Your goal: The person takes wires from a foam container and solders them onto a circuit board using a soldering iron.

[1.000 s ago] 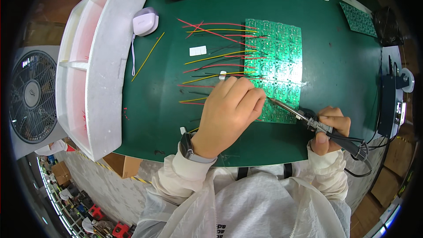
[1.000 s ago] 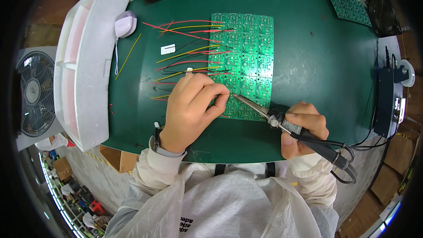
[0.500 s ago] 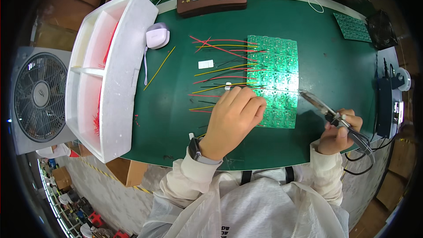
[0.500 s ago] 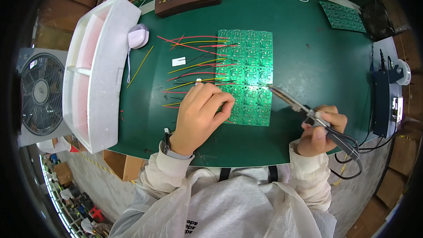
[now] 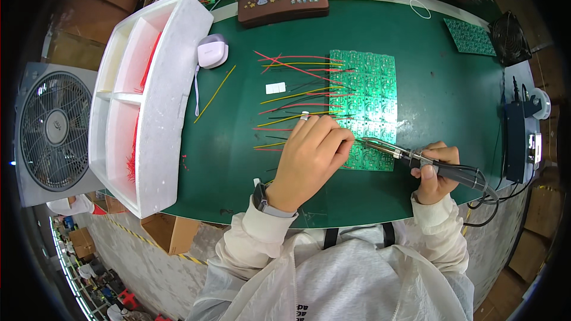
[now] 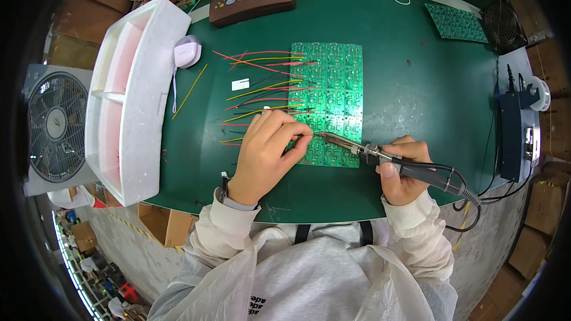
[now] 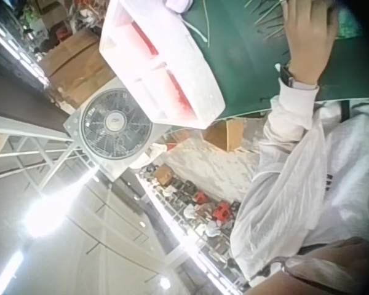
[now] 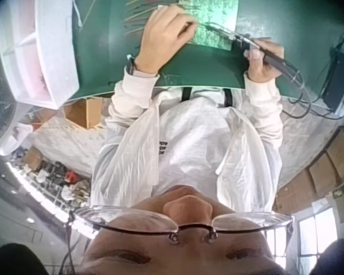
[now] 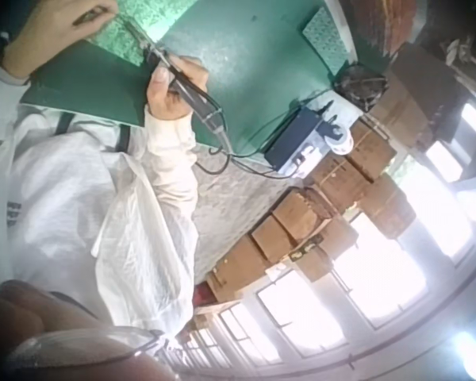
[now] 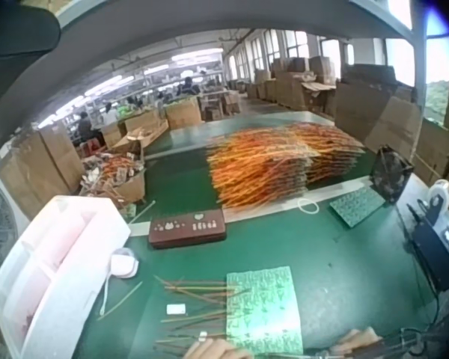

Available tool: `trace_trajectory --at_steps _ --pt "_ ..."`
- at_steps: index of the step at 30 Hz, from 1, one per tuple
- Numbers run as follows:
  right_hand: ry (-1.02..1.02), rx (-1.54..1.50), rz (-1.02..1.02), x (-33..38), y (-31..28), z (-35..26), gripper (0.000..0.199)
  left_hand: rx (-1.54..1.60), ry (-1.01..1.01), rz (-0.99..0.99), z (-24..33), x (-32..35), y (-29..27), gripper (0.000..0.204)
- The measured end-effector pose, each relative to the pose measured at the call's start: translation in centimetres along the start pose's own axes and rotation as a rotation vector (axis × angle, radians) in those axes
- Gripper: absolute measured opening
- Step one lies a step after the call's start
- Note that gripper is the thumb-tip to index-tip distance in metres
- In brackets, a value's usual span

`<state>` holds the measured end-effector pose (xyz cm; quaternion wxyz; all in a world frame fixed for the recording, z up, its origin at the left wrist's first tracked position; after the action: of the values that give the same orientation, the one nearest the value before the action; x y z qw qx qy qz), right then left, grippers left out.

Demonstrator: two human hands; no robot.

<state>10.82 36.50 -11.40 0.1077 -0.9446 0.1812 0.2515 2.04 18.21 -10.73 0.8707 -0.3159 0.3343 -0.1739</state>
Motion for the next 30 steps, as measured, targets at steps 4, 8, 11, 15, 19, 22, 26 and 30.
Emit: trace_trajectory --at_steps 4,8,11,15,19,22,26,30 --pt "0.011 0.014 -0.006 -0.06 -0.04 0.10 0.028 -0.003 0.013 0.002 -0.07 -0.02 0.08 0.018" --pt "0.010 0.002 0.003 -0.11 -0.02 0.19 0.029 -0.017 0.009 -0.003 -0.02 -0.14 0.11 0.018" --pt "0.008 -0.003 0.018 -0.13 -0.03 0.10 0.029 -0.013 0.009 -0.004 -0.02 -0.16 0.10 0.018" --pt "0.014 -0.006 0.007 -0.18 0.00 0.13 0.028 -0.009 0.006 -0.010 -0.03 -0.19 0.10 0.018" --pt "0.010 0.001 0.003 -0.19 0.01 0.16 0.028 -0.023 -0.005 -0.020 0.01 -0.19 0.07 0.019" --pt "0.021 0.008 0.006 -0.18 -0.05 0.22 0.028 -0.029 -0.013 -0.032 0.07 -0.25 -0.01 0.018" --pt "0.043 -0.010 0.007 -0.28 -0.04 0.37 0.029 -0.002 0.002 -0.038 -0.09 -0.33 0.11 0.018" --pt "0.042 -0.011 -0.003 -0.30 -0.04 0.37 0.029 0.066 -0.048 -0.091 -0.18 -0.45 0.05 0.017"
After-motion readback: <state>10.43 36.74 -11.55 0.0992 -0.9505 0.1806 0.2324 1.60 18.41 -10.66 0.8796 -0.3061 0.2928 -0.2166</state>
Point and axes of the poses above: each hand's wrist, its own x-axis away from the middle knuckle, its own y-axis out of the palm, z = x × y, the point moved 4 cm from there along -x, towards the middle knuckle, and after that the axes turned 5 degrees about -y, right-handed, at the moved point
